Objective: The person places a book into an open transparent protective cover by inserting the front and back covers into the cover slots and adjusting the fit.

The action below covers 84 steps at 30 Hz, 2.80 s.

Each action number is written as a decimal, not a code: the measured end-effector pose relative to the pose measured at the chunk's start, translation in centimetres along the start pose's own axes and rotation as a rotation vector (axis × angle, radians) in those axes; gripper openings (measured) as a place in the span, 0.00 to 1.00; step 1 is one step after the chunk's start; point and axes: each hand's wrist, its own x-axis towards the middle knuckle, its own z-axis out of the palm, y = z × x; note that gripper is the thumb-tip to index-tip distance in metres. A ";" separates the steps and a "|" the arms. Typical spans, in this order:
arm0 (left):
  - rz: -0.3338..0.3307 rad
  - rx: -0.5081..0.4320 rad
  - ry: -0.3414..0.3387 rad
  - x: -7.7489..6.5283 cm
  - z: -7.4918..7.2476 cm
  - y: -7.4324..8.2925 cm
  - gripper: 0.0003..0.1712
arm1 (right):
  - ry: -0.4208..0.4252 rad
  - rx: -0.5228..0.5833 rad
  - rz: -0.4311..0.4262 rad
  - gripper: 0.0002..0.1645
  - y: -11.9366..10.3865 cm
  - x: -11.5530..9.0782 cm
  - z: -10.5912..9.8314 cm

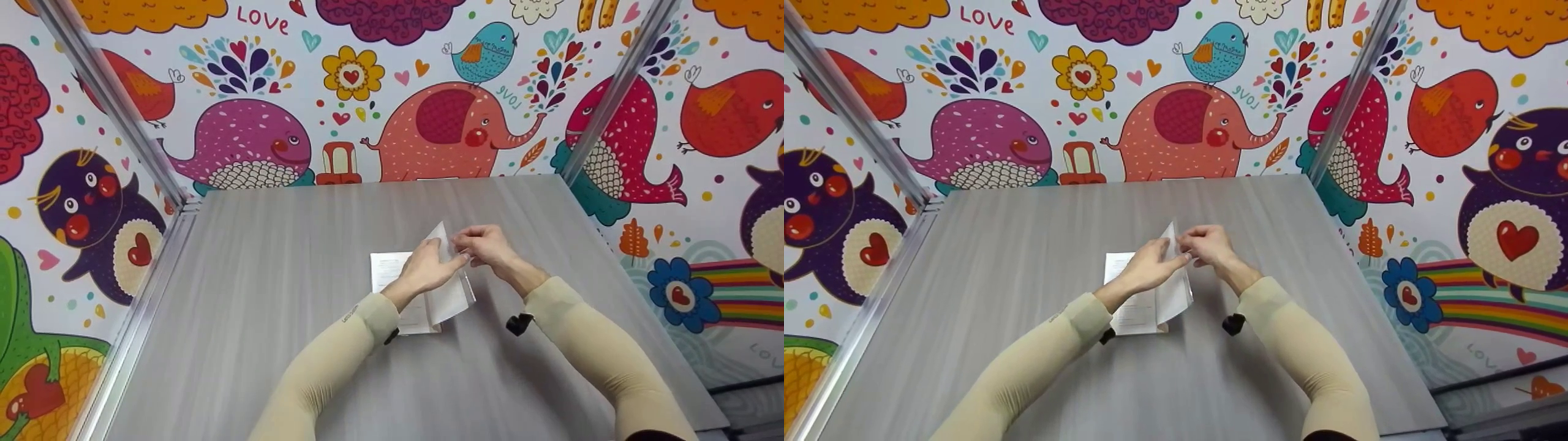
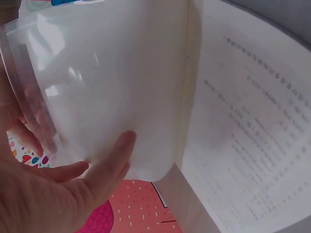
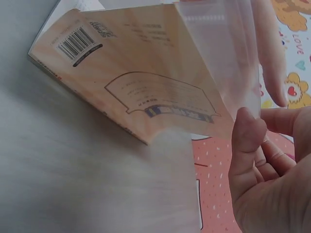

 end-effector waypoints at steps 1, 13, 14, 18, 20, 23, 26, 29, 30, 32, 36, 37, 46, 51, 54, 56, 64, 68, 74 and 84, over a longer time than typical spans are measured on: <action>-0.007 -0.005 0.003 0.0 -0.2 0.0 0.57 | -0.008 0.001 -0.007 0.13 -0.1 0.0 0.2; -0.035 -0.006 0.051 -0.1 -1.8 -0.7 0.46 | -0.090 -0.154 -0.130 0.19 -0.1 0.0 1.5; -0.036 -0.011 0.056 -0.1 -2.0 -0.9 0.44 | -0.088 -0.172 -0.136 0.19 0.0 0.0 1.5; -0.048 -0.019 0.077 -0.3 -2.7 -1.9 0.33 | -0.076 -0.240 -0.149 0.16 0.4 0.0 1.4; -0.052 -0.012 0.082 -0.4 -3.1 -2.6 0.29 | -0.070 -0.271 -0.154 0.15 0.6 0.0 1.2; -0.047 0.015 0.081 -0.6 -3.6 -3.4 0.24 | -0.067 -0.312 -0.160 0.15 1.0 0.1 1.0; -0.038 0.037 0.078 -0.8 -4.1 -4.2 0.24 | -0.071 -0.333 -0.167 0.15 1.4 0.2 0.8; -0.069 0.016 0.066 -0.9 -4.7 -4.9 0.23 | -0.067 -0.345 -0.166 0.14 1.8 0.3 0.7; -0.086 -0.003 0.062 -0.9 -4.8 -5.1 0.22 | -0.065 -0.354 -0.167 0.14 2.0 0.4 0.6; -0.122 -0.046 0.054 -0.9 -5.0 -5.6 0.20 | -0.061 -0.370 -0.164 0.14 2.3 0.5 0.6; -0.166 -0.097 0.053 -1.0 -5.1 -6.7 0.20 | -0.056 -0.401 -0.154 0.14 2.6 0.5 0.5; -0.171 -0.095 0.054 -1.0 -5.1 -6.9 0.20 | -0.055 -0.405 -0.151 0.14 2.7 0.5 0.5; -0.177 0.122 0.118 -0.5 -4.1 -10.3 0.38 | -0.077 -0.450 -0.113 0.14 2.9 0.4 0.5; -0.163 0.226 0.127 -0.5 -3.2 -12.2 0.51 | -0.085 -0.434 -0.088 0.13 3.3 0.4 0.4; -0.167 0.238 0.122 -0.7 -2.8 -12.9 0.56 | -0.081 -0.442 -0.090 0.13 3.6 0.4 0.4; -0.190 0.233 0.101 -1.3 -3.0 -12.4 0.58 | -0.079 -0.466 -0.102 0.12 3.7 0.4 0.4; -0.259 0.327 0.050 -2.2 -2.7 -11.8 0.42 | -0.030 -0.658 -0.213 0.10 4.6 0.6 0.2; -0.217 0.460 0.076 -1.9 -2.3 -11.3 0.33 | -0.017 -0.708 -0.202 0.11 5.0 0.6 0.0; -0.087 0.619 0.143 -1.6 -0.5 -10.5 0.12 | -0.021 -0.726 -0.180 0.11 5.3 0.5 0.1; -0.146 0.752 0.079 -1.5 1.3 -6.9 0.19 | -0.033 -0.758 -0.248 0.11 5.6 0.7 0.5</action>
